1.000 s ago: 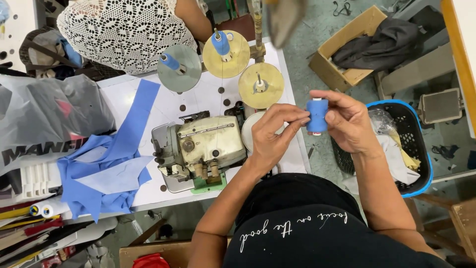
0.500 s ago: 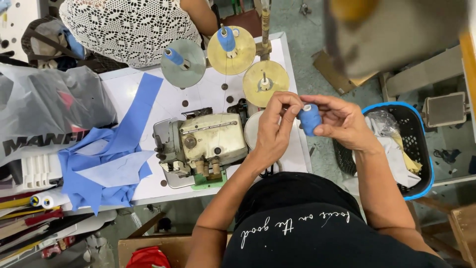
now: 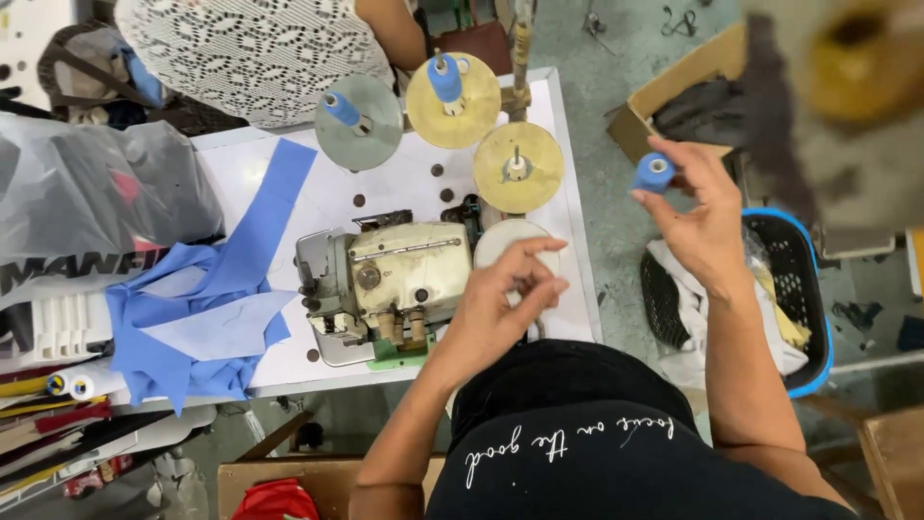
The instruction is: The person threads a sewing machine by feeding thread from multiple spools through various guides and needles, using shears to cut thread and a small screwdriver to make adjustments.
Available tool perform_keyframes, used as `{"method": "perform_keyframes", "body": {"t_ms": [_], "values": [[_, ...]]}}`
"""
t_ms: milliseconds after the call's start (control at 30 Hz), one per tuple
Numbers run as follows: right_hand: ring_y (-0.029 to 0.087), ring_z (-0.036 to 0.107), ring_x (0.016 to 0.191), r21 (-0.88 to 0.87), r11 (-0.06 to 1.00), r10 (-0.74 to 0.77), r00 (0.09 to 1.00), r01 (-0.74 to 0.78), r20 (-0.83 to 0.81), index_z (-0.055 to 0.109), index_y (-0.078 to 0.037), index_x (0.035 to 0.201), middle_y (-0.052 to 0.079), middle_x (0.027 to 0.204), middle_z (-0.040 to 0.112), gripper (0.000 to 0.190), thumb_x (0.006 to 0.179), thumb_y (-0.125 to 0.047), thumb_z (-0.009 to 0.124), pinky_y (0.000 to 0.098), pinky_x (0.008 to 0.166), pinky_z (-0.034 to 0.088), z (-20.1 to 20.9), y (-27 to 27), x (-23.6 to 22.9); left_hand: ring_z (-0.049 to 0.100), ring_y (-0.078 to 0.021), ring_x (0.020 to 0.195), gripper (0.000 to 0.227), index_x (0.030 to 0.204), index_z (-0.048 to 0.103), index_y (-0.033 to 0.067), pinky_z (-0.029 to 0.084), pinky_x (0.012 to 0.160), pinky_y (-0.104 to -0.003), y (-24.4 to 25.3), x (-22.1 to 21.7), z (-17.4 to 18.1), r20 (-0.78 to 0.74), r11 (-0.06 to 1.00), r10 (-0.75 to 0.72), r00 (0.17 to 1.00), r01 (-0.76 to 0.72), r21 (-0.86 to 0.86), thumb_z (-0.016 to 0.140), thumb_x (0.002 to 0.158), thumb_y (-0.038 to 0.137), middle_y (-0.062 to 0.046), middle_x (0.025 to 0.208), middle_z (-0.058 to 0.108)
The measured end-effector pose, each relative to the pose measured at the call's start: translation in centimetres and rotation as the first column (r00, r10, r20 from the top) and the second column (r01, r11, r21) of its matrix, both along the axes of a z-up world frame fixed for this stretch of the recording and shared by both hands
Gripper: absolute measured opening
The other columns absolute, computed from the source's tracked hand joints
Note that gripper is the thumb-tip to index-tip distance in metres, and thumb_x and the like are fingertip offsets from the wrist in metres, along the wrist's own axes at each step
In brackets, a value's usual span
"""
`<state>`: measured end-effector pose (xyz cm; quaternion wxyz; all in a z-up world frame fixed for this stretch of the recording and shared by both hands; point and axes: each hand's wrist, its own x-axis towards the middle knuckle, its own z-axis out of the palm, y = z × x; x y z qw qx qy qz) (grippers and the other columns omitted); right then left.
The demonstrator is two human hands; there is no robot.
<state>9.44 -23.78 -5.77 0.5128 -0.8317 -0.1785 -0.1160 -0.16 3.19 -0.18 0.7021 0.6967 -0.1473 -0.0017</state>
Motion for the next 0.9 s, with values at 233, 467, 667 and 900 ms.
{"method": "perform_keyframes", "body": {"t_ms": [233, 467, 667, 900], "values": [[0.038, 0.068, 0.129, 0.202, 0.967, 0.136, 0.985, -0.155, 0.104, 0.057, 0.008, 0.149, 0.024, 0.137, 0.057, 0.049, 0.104, 0.012, 0.077, 0.0407, 0.108, 0.061, 4.7, 4.9, 1.7, 0.082, -0.0152, 0.087, 0.023, 0.120, 0.076, 0.0041, 0.067, 0.082, -0.027, 1.0, -3.1, -0.9, -0.325, 0.966, -0.116, 0.939, 0.182, 0.182, 0.075, 0.101, 0.019, -0.010, 0.095, 0.083], [0.025, 0.069, 0.124, 0.342, 0.884, 0.339, 0.941, -0.320, 0.004, 0.062, 0.009, 0.147, 0.023, 0.131, 0.073, 0.059, 0.092, 0.015, 0.084, 0.0360, 0.108, 0.057, 3.5, 10.1, 5.6, 0.079, -0.0275, 0.080, 0.007, 0.102, 0.080, 0.0051, 0.062, 0.071, -0.038, 1.4, -5.3, 1.6, -0.174, 0.984, -0.077, 0.982, 0.104, 0.148, 0.078, 0.097, 0.001, -0.013, 0.084, 0.081], [0.022, 0.068, 0.125, 0.255, 0.912, 0.345, 0.937, -0.321, -0.054, 0.068, 0.002, 0.142, 0.019, 0.132, 0.075, 0.052, 0.093, 0.011, 0.083, 0.0374, 0.106, 0.057, -0.5, 11.0, 7.1, 0.075, -0.0261, 0.073, 0.008, 0.102, 0.083, 0.0090, 0.060, 0.064, -0.034, 2.4, -5.7, -0.7, -0.093, 0.947, 0.122, 0.988, -0.087, 0.310, 0.079, 0.096, 0.005, -0.008, 0.078, 0.080], [0.049, 0.068, 0.124, -0.083, 0.933, 0.352, 0.936, -0.351, -0.009, 0.068, 0.005, 0.143, 0.027, 0.135, 0.071, 0.053, 0.092, 0.014, 0.079, 0.0572, 0.104, 0.055, 0.1, 10.3, 5.5, 0.071, -0.0239, 0.073, 0.007, 0.104, 0.081, 0.0166, 0.057, 0.062, -0.032, 1.9, -4.5, -1.6, 0.146, 0.828, 0.168, 0.975, -0.219, 0.515, 0.077, 0.099, 0.012, -0.003, 0.075, 0.072]]}}
